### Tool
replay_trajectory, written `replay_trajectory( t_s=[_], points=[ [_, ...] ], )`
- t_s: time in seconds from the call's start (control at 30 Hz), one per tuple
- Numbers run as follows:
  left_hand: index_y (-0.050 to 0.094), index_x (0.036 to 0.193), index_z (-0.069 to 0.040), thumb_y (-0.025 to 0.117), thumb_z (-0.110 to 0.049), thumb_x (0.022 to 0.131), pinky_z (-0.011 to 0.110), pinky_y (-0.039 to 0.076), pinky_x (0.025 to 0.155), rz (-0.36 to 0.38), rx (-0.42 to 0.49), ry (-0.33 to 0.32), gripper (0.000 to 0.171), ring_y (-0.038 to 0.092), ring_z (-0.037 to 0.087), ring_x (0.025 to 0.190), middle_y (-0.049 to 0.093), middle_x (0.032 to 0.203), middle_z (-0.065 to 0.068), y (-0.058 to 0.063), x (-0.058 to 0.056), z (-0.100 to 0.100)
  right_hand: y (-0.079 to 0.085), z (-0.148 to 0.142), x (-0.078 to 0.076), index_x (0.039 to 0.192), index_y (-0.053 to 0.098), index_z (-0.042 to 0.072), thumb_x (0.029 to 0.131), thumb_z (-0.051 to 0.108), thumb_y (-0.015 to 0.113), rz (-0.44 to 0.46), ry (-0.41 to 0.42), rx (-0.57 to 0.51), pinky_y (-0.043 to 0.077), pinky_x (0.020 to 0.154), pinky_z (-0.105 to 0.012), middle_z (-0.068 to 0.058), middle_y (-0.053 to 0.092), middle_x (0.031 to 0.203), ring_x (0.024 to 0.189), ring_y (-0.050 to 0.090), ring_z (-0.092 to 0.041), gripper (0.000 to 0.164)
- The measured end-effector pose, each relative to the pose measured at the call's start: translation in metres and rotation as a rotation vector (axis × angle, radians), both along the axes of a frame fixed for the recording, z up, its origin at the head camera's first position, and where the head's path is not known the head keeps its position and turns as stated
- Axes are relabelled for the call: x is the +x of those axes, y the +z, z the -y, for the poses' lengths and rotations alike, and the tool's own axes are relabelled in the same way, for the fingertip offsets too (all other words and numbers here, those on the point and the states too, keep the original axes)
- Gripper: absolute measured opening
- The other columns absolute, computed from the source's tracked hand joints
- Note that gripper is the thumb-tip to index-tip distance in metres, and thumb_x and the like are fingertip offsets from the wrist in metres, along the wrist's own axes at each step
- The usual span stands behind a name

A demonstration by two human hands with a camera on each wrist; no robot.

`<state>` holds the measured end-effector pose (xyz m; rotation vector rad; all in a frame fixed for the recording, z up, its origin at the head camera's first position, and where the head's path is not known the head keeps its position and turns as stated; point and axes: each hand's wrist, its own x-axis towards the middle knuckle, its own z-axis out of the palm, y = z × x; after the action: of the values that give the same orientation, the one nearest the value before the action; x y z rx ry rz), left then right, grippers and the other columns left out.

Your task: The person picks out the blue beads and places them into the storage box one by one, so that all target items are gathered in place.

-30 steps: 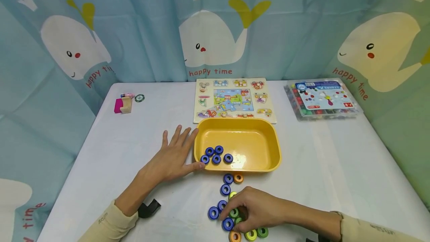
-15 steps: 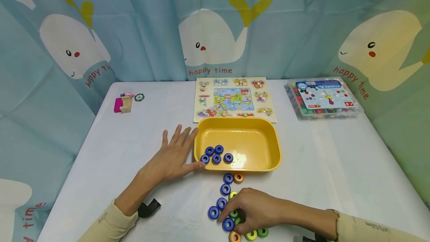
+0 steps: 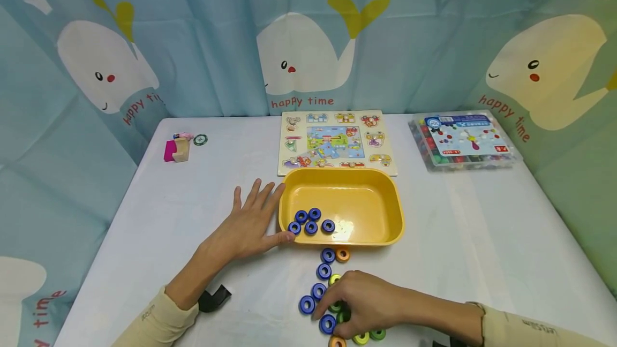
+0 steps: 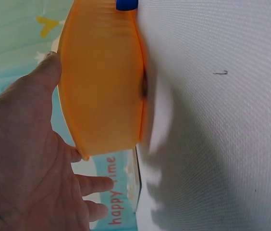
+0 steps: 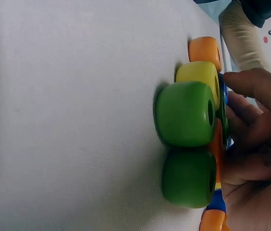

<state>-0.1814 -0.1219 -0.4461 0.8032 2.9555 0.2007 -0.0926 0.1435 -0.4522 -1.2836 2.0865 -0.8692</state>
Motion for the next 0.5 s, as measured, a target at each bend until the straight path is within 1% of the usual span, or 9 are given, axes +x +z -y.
replay_trajectory(
  t_s=[0.1, 0.33, 0.5],
  points=[
    [0.001, 0.151, -0.022, 0.030, -0.084, 0.075, 0.062, -0.002, 0.103, 0.004, 0.003, 0.002, 0.102, -0.001, 0.032, 0.139, 0.016, 0.153, 0.011, -0.0001, -0.0004, -0.0005, -0.0007, -0.0002, 0.0009, 0.109, 0.068, 0.029, 0.079, 0.023, 0.073, -0.013, -0.004, -0.002, 0.043, 0.079, -0.013, 0.027, 0.061, 0.101, 0.092, 0.053, 0.012, 0.032],
    [0.001, 0.151, -0.022, 0.035, -0.081, 0.075, 0.061, -0.004, 0.103, 0.024, 0.008, 0.014, 0.102, -0.001, 0.033, 0.139, 0.016, 0.153, 0.011, 0.0012, 0.0001, -0.0017, -0.0025, 0.0001, 0.0025, 0.109, 0.068, 0.031, 0.077, 0.022, 0.074, -0.041, -0.015, 0.011, 0.042, 0.074, -0.011, 0.029, 0.061, 0.099, 0.087, 0.052, 0.014, 0.033],
    [0.002, 0.151, -0.022, 0.037, -0.081, 0.075, 0.061, -0.004, 0.103, 0.026, 0.010, 0.013, 0.102, 0.000, 0.033, 0.139, 0.016, 0.153, 0.011, 0.0008, 0.0002, -0.0014, -0.0017, -0.0006, 0.0033, 0.107, 0.069, 0.030, 0.078, 0.023, 0.074, -0.057, -0.026, -0.021, 0.042, 0.076, -0.010, 0.029, 0.061, 0.098, 0.088, 0.052, 0.014, 0.030]
  ],
)
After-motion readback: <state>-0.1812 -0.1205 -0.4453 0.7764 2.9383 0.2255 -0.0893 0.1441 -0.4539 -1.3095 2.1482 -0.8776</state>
